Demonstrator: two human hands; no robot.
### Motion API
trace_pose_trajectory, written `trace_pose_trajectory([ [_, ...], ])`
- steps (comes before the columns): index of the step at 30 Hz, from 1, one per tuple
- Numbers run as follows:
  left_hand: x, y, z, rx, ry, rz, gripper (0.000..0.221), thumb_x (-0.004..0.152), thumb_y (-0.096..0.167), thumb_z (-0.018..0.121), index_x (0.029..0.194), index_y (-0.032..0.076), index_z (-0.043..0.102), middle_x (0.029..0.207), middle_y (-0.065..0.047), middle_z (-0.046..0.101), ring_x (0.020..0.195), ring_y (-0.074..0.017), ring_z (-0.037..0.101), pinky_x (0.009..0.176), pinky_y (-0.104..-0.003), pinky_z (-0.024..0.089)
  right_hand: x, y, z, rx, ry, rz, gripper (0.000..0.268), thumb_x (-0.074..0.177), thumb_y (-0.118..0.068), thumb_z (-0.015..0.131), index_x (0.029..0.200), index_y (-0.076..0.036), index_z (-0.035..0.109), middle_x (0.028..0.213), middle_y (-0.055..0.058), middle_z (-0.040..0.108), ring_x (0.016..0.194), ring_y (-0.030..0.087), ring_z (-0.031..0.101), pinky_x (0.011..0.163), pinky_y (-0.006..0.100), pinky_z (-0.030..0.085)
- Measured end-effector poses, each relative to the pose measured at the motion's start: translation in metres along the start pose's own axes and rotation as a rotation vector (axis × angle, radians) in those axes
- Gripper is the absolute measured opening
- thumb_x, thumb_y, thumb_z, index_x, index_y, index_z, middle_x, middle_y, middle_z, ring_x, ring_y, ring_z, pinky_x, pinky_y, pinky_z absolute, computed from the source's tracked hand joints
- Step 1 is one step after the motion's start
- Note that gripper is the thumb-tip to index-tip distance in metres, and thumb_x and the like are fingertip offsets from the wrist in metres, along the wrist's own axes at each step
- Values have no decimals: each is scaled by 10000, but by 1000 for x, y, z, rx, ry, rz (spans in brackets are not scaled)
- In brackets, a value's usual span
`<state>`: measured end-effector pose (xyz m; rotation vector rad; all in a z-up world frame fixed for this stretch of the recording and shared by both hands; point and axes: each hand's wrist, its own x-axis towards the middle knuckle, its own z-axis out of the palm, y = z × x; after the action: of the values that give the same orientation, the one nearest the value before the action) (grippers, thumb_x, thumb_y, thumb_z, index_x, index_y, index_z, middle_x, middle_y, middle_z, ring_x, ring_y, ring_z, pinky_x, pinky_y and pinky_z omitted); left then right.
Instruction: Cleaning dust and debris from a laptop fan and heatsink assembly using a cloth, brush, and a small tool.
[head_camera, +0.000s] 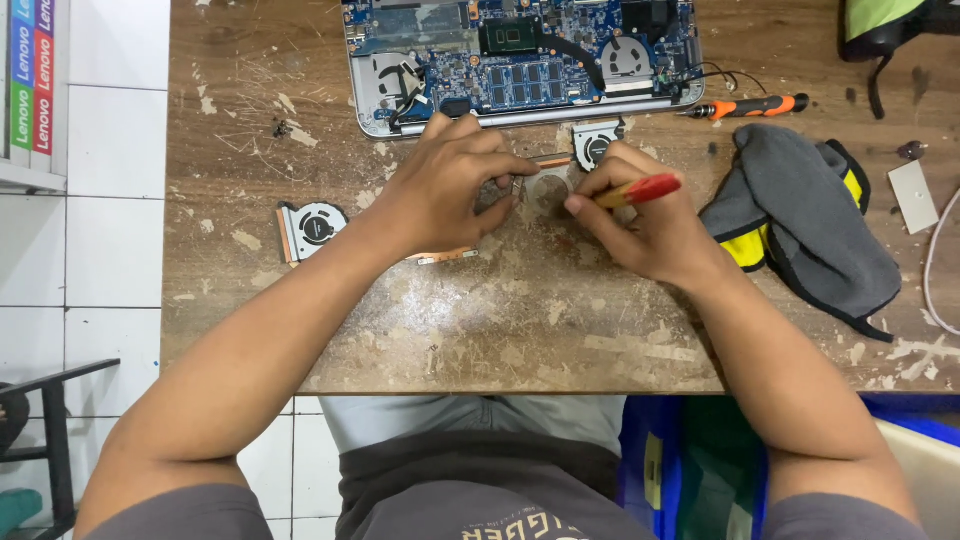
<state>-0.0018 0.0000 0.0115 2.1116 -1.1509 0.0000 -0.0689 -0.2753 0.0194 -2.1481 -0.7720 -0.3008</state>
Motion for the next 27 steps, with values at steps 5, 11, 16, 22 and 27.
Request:
trace_pose_trajectory([
  [5, 0, -2, 0, -8, -6, 5, 270, 911, 125, 840, 1177, 80, 833, 919, -49, 754, 930, -252, 600, 934, -424, 391, -2, 6, 3, -54, 7, 14, 70, 1050, 14, 760, 1014, -16, 709, 877, 129, 587, 729, 305, 639, 642, 378, 489],
  [11, 2, 2, -3, -4, -12, 6, 262, 916, 117, 839, 1175, 76, 835, 913, -51, 753, 921, -250, 591, 929, -422, 389, -10, 15, -3, 43, -88, 30, 131, 1070, -26, 694, 945, -42, 659, 836, 94, 548, 702, 288, 609, 635, 368, 470],
  [16, 0, -3, 1, -10, 10, 22, 276, 903, 113, 852, 1176, 78, 834, 916, -54, 743, 924, -257, 594, 929, -426, 393, -4, 14, -1, 55, -30, 36, 103, 1093, 17, 671, 991, -1, 661, 947, 158, 617, 909, 365, 730, 740, 386, 515],
  [22, 0, -3, 2, -16, 14, 19, 293, 895, 113, 855, 1186, 89, 833, 913, -40, 734, 931, -248, 592, 938, -417, 388, 2, 10, -5, 65, -42, 20, 105, 1115, -11, 641, 1010, -9, 644, 949, 134, 608, 888, 364, 697, 762, 399, 509],
  [27, 1, -6, 3, -13, 13, 25, 301, 893, 125, 850, 1192, 101, 834, 910, -33, 731, 930, -251, 602, 937, -425, 393, -3, 22, 1, 27, 22, 30, 70, 1141, -12, 593, 1200, 26, 590, 1066, 159, 629, 1006, 375, 674, 883, 443, 514],
])
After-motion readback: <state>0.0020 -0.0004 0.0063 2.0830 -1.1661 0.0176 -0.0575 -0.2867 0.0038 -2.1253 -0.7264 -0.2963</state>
